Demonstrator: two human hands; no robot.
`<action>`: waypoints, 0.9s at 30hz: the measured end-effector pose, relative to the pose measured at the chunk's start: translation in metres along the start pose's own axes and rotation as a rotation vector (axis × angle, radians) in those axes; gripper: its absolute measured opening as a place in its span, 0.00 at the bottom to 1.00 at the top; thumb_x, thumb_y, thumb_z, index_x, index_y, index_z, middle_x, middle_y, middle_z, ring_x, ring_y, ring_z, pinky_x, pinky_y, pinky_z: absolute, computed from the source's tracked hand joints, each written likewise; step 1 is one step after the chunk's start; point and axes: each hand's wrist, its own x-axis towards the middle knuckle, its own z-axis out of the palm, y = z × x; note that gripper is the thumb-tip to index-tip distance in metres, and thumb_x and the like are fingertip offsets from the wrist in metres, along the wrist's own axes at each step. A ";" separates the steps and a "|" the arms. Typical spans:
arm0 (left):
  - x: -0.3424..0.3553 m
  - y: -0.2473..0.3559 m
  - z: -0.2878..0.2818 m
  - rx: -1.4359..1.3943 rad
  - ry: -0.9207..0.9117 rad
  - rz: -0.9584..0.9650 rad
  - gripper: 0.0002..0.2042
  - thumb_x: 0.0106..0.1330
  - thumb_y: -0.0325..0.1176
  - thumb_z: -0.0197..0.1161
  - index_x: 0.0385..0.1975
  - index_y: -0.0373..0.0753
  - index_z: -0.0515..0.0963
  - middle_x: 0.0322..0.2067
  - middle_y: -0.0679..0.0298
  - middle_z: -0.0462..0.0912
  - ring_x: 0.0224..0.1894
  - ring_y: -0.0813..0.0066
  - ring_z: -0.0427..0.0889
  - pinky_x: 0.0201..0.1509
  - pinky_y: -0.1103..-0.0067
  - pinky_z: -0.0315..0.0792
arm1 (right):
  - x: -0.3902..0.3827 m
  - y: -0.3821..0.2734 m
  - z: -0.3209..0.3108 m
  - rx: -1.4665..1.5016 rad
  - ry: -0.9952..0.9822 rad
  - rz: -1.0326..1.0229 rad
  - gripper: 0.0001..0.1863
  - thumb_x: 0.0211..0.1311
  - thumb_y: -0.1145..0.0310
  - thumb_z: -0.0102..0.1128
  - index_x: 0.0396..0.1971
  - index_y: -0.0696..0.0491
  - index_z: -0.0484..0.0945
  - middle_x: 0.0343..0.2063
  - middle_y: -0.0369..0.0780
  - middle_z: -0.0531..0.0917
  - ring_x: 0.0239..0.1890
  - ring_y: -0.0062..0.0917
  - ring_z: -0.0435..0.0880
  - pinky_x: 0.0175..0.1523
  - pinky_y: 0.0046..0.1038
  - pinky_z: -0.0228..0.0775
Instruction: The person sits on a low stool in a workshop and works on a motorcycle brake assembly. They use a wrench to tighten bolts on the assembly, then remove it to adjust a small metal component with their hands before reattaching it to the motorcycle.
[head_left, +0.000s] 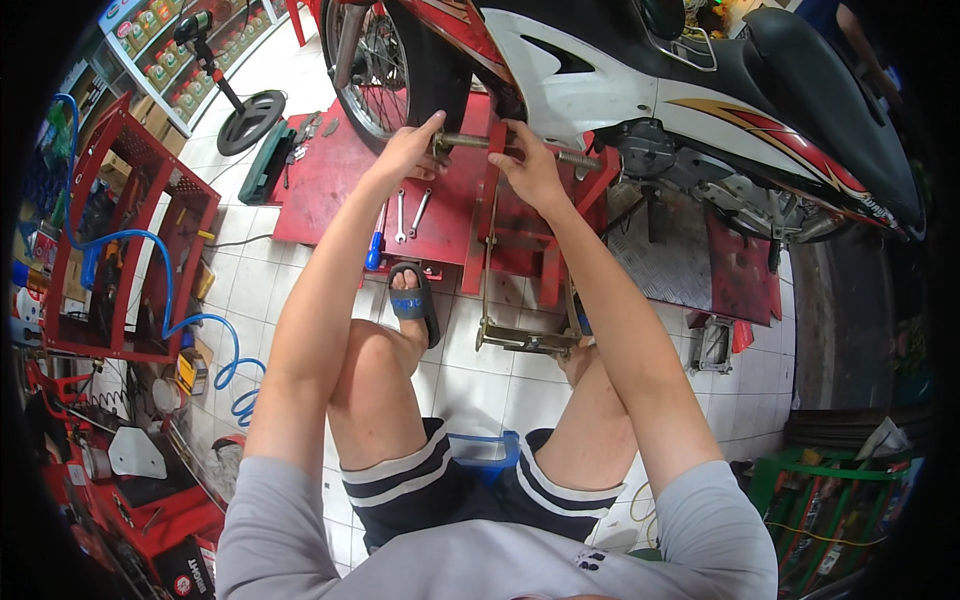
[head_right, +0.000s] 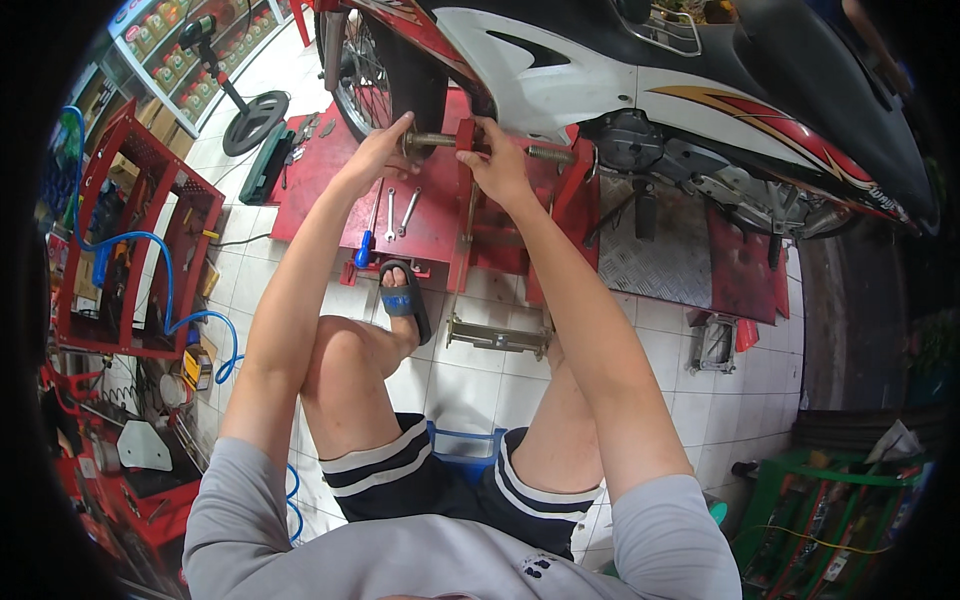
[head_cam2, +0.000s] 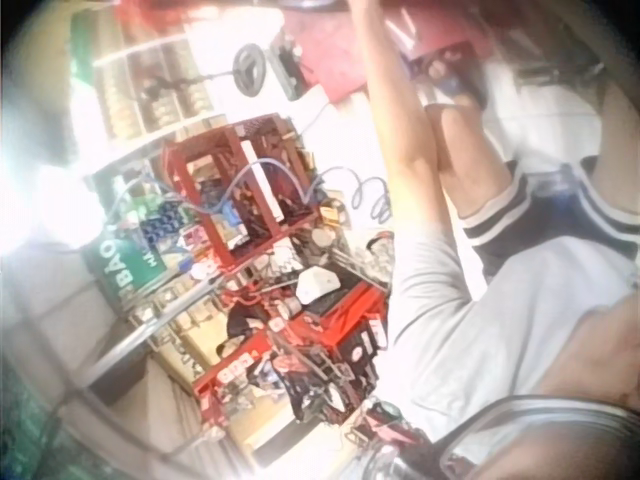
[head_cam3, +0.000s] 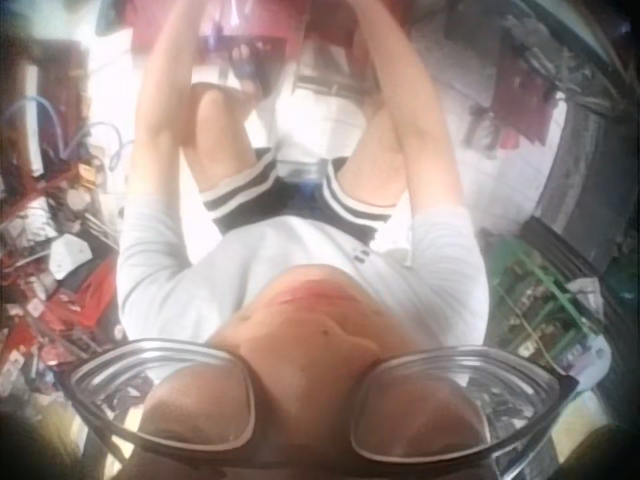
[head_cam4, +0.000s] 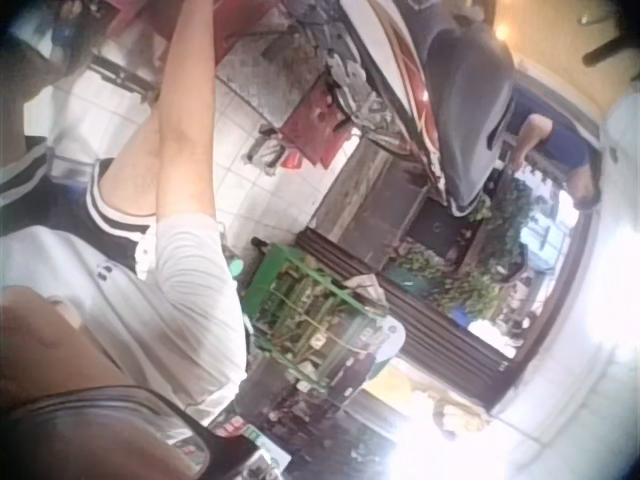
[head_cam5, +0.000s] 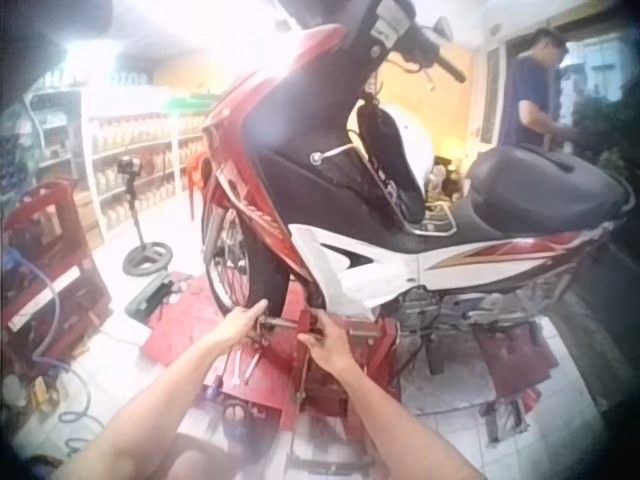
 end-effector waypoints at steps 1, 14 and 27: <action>0.004 -0.003 0.000 -0.001 -0.031 0.041 0.25 0.70 0.52 0.52 0.50 0.32 0.74 0.35 0.56 0.83 0.35 0.67 0.84 0.38 0.78 0.75 | 0.000 0.002 -0.001 0.023 -0.007 0.006 0.30 0.53 0.72 0.70 0.57 0.56 0.69 0.46 0.47 0.83 0.51 0.36 0.83 0.54 0.33 0.75; 0.016 -0.016 -0.031 -0.190 -0.146 0.385 0.21 0.62 0.39 0.57 0.51 0.34 0.75 0.53 0.55 0.76 0.50 0.66 0.79 0.52 0.74 0.74 | 0.002 -0.009 0.005 0.077 -0.033 0.039 0.28 0.54 0.73 0.69 0.56 0.56 0.70 0.45 0.45 0.84 0.50 0.33 0.83 0.56 0.31 0.74; -0.004 0.052 0.036 1.548 0.100 0.595 0.11 0.52 0.30 0.64 0.36 0.39 0.84 0.39 0.57 0.83 0.55 0.61 0.75 0.61 0.66 0.63 | 0.000 -0.005 0.003 0.094 -0.008 0.032 0.29 0.53 0.73 0.69 0.56 0.56 0.70 0.46 0.45 0.83 0.51 0.34 0.83 0.56 0.32 0.74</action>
